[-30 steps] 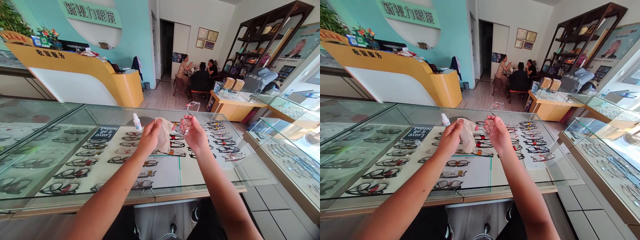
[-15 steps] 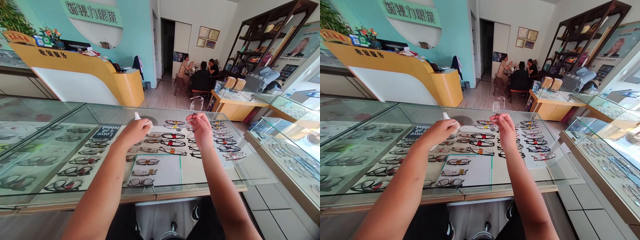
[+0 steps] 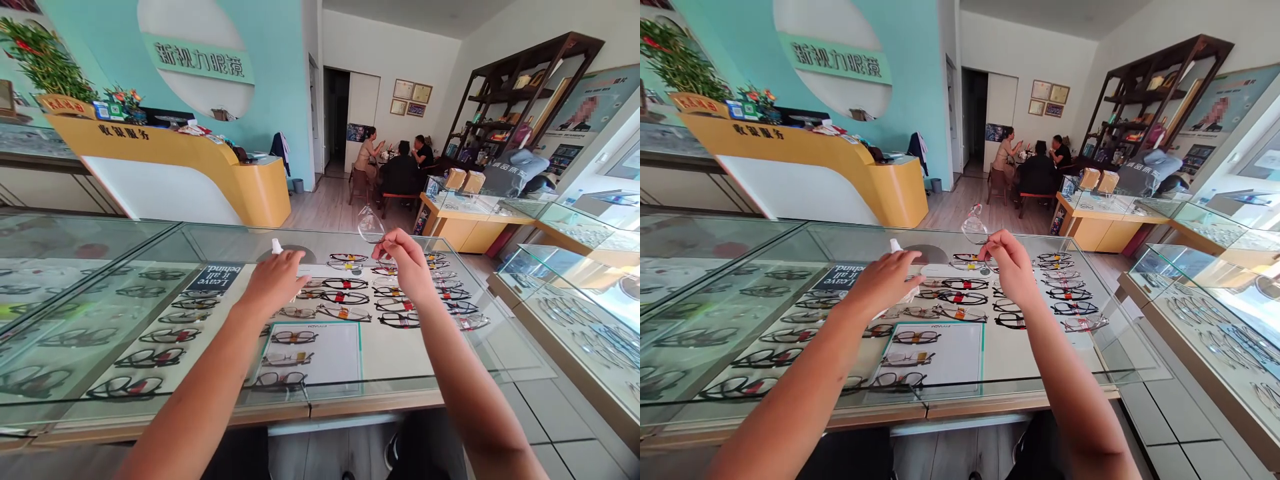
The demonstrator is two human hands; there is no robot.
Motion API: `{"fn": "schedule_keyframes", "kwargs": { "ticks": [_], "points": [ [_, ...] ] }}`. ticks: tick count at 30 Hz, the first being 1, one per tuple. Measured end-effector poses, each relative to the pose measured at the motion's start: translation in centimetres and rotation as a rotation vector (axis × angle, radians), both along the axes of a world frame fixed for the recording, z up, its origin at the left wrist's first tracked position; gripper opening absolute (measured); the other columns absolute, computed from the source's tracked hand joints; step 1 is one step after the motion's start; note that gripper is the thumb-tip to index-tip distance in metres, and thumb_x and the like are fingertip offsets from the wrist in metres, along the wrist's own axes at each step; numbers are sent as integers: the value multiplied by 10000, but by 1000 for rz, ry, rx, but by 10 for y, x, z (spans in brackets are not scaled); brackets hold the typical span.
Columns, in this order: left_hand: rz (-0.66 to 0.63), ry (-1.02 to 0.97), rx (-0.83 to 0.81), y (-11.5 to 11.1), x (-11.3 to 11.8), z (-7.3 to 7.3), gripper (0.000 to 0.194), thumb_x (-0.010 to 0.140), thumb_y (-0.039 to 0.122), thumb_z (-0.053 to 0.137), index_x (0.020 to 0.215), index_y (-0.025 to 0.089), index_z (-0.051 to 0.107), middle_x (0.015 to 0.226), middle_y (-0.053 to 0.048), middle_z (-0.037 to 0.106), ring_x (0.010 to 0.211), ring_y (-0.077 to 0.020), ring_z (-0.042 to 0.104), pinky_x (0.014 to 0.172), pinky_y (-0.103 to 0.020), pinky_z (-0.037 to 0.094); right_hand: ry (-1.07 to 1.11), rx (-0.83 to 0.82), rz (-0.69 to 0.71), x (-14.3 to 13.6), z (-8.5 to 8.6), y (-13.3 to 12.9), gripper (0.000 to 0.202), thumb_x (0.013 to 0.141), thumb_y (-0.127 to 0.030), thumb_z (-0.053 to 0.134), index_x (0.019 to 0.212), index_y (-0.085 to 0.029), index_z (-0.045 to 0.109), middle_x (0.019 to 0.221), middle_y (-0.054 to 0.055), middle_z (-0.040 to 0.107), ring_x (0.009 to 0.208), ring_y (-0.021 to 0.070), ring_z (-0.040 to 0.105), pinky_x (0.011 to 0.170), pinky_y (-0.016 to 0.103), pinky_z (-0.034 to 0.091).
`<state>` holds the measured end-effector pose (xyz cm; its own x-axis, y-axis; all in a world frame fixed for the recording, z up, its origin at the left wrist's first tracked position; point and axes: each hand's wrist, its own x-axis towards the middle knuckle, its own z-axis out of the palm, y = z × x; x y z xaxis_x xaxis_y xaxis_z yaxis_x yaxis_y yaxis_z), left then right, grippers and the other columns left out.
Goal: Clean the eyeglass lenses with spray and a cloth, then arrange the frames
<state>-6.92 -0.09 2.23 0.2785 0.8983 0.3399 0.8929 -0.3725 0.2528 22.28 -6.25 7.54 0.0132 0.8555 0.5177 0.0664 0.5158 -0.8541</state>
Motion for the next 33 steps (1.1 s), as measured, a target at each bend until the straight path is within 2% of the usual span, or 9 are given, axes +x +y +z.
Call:
{"fn": "schedule_keyframes", "kwargs": {
  "ticks": [2,4,6,8,10,16,22,27,33],
  "points": [
    [-183,-131,338,-11,15,30,586,1061,431,618,1598,215,529,1702,-206,544,1577,-398,527,1271,-600,465,-166,4,81,5,26,-2,190,1025,-310,602,846,-255,635,833,2,741,838,202,605,804,345,447],
    [-380,-237,589,-19,31,62,781,1034,524,719,1696,253,407,1772,-178,463,1655,-363,441,1357,-574,393,-338,40,126,9,53,-2,207,1028,-261,584,830,-246,642,830,-4,732,823,191,591,781,340,426],
    [-496,-280,730,-22,45,90,957,945,600,828,1723,281,370,1765,-166,482,1651,-367,453,1365,-558,400,-476,83,154,9,76,-1,237,1023,-211,568,799,-236,643,818,-9,711,812,178,588,776,339,419],
    [-534,-290,783,-21,54,111,932,915,604,862,1686,299,438,1693,-145,575,1584,-359,544,1329,-542,458,-533,125,182,8,96,-2,259,1018,-179,553,778,-231,635,807,-10,695,803,171,592,773,340,423],
    [-524,-328,807,-20,60,121,810,919,590,864,1605,302,545,1588,-122,671,1486,-341,640,1277,-524,518,-533,155,195,7,111,-5,271,1019,-169,541,771,-233,628,795,-9,691,795,170,593,767,341,429],
    [-478,-491,909,-19,63,119,635,910,538,891,1449,282,675,1349,-88,805,1228,-286,781,1124,-452,625,-564,156,207,8,133,-12,291,1007,-189,539,735,-239,628,746,-12,687,758,167,589,743,333,456],
    [-435,-534,903,-20,59,117,637,858,545,936,1401,302,710,1329,-72,808,1208,-297,784,1107,-476,636,-585,150,196,3,137,-14,282,978,-181,546,715,-232,635,723,-11,674,718,154,553,691,319,440],
    [-483,-550,880,-18,50,117,617,837,533,958,1369,320,729,1288,-43,809,1182,-265,776,1063,-453,660,-610,128,174,-2,139,-13,292,960,-163,540,690,-224,633,717,-12,656,701,144,530,674,308,419],
    [-548,-612,854,-13,44,115,589,858,490,953,1392,380,731,1244,-21,815,1101,-239,786,927,-436,726,-610,140,157,-7,140,-14,305,974,-148,540,698,-219,648,717,-12,654,699,140,532,665,307,414]
  ]
}}
